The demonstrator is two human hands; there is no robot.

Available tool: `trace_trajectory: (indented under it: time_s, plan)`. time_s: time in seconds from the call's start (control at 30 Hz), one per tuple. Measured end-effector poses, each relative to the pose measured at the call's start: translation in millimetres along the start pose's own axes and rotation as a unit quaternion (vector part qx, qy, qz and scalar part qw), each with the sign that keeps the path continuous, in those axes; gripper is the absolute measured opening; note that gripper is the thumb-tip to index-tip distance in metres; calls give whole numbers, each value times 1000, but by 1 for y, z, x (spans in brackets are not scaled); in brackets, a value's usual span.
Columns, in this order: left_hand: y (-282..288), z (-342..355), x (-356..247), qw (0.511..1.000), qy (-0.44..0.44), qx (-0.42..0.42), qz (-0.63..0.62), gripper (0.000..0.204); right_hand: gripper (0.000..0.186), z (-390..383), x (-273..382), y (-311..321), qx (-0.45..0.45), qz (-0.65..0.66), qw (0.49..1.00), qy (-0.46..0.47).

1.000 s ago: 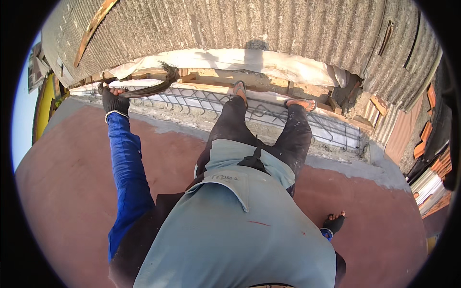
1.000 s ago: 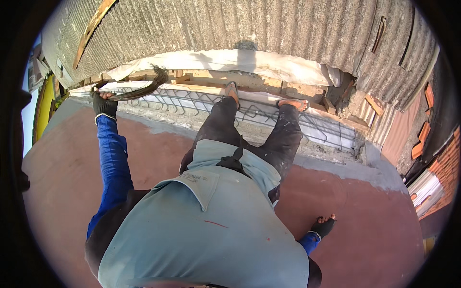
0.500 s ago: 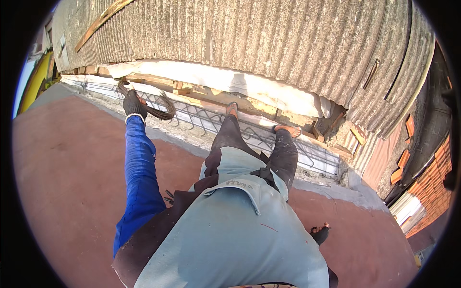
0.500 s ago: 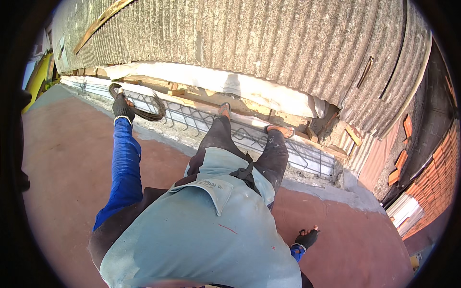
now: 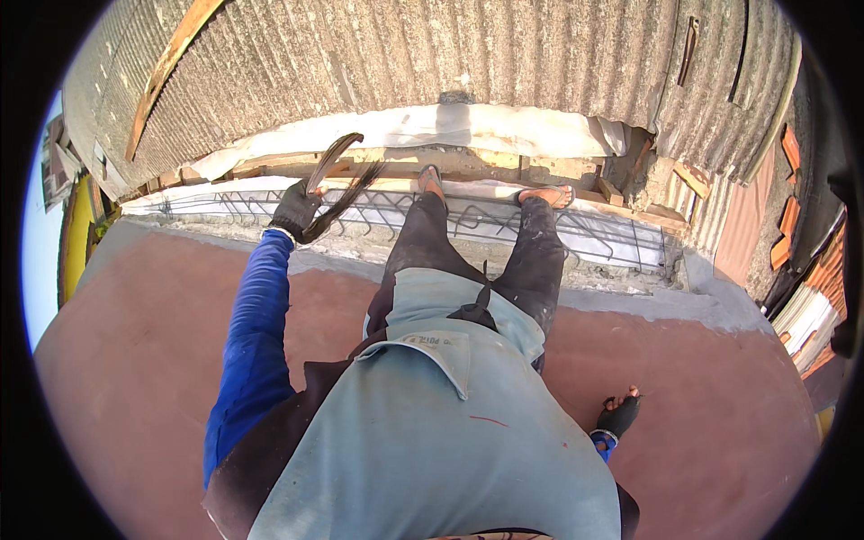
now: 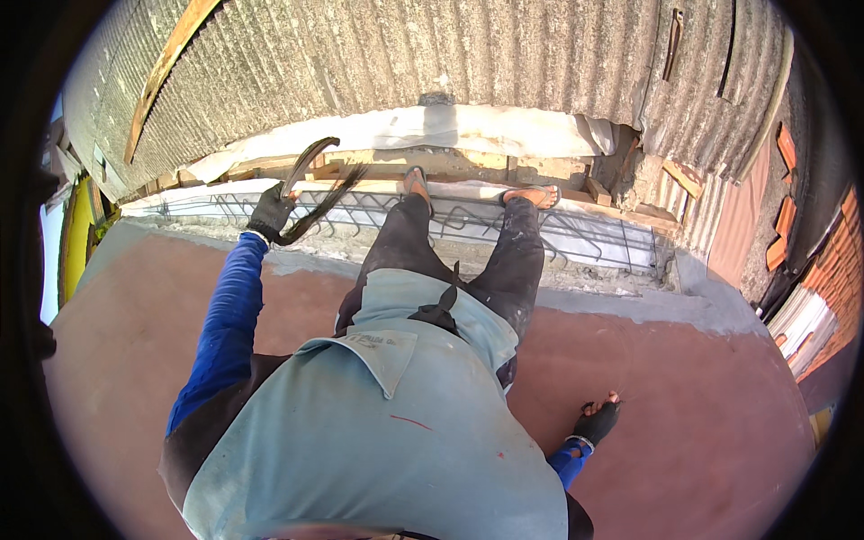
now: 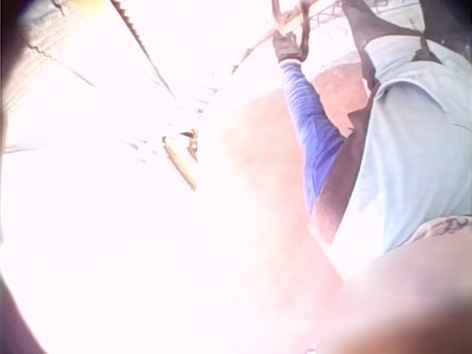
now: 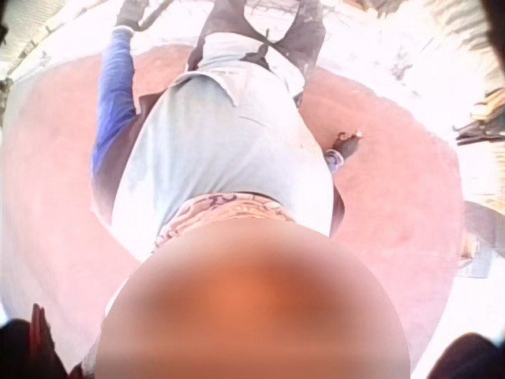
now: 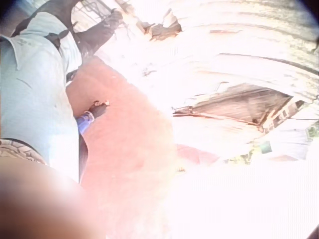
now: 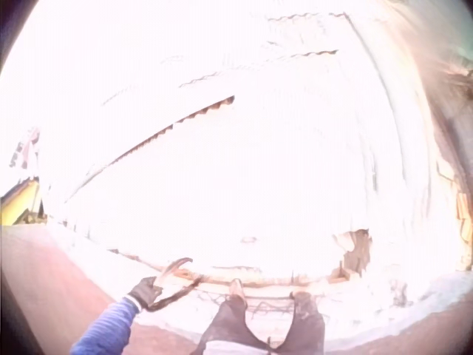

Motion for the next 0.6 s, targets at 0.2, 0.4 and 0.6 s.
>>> trace_trajectory:
  time_s: [0.2,0.4,0.6]
  plan:
    - [-78,14,-107,944,-154,194,217,40,16,-4,5,-1,-11,22,1000,9]
    - [-166,27,-182,851,-251,290,360,44,18,1,-3,-4,-36,37,998,-19]
    - [-264,66,-236,810,-307,323,381,44,19,10,-17,-16,-48,25,997,-56]
Point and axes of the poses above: each hand's wrist, its own z-axis towards the middle knuckle, its own y-axis out of the back of the hand, x = y × z, the point moved 4 cm from there along z, towards the middle knuckle, and after that the axes turned 3 degrees about z, right-handed, at the moved point
